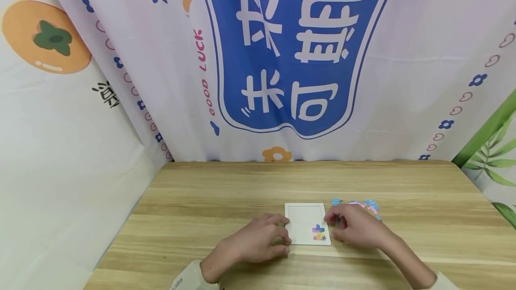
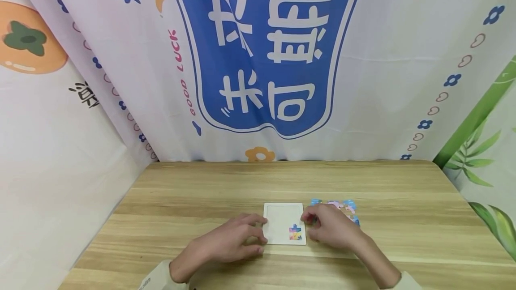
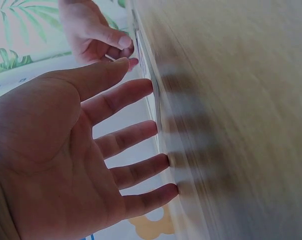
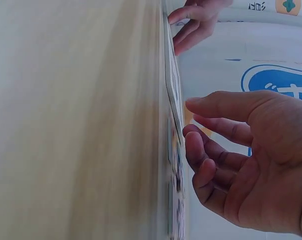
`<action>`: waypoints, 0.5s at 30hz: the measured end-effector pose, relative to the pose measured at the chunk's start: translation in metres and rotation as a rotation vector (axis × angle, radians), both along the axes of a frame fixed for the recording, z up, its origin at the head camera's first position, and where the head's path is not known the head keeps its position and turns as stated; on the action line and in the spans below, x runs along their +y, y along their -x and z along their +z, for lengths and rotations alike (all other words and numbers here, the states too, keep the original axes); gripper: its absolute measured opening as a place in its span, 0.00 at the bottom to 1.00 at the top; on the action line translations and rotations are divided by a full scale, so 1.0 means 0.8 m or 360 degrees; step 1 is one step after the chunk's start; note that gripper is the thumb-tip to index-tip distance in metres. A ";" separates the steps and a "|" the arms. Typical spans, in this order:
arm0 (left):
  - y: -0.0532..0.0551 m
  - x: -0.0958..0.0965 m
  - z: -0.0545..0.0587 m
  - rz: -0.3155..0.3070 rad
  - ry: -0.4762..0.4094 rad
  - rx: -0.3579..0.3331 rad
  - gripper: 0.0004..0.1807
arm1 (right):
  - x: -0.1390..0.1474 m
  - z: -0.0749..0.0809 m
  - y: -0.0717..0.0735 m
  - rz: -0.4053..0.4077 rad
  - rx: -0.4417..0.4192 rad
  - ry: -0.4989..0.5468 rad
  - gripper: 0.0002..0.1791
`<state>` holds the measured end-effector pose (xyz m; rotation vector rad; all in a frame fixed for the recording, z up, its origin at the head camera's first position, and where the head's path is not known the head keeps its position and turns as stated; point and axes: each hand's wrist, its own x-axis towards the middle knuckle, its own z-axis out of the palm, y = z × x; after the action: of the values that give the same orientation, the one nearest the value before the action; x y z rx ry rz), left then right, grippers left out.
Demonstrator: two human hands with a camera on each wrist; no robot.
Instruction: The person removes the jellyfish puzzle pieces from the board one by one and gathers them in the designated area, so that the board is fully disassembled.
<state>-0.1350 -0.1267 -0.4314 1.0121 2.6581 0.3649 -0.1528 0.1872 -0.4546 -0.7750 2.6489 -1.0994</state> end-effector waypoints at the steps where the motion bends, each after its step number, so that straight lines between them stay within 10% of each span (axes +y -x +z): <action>1: 0.000 0.000 0.000 0.0000 0.0001 -0.0001 0.08 | -0.003 0.000 0.001 0.0000 -0.0007 0.0007 0.15; 15: 0.000 0.001 -0.001 -0.0007 0.0005 0.0025 0.08 | -0.032 0.001 0.011 0.0068 -0.0069 0.0006 0.16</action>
<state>-0.1352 -0.1260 -0.4320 1.0238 2.6692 0.3531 -0.1617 0.1617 -0.4541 -0.7955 2.5833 -1.0984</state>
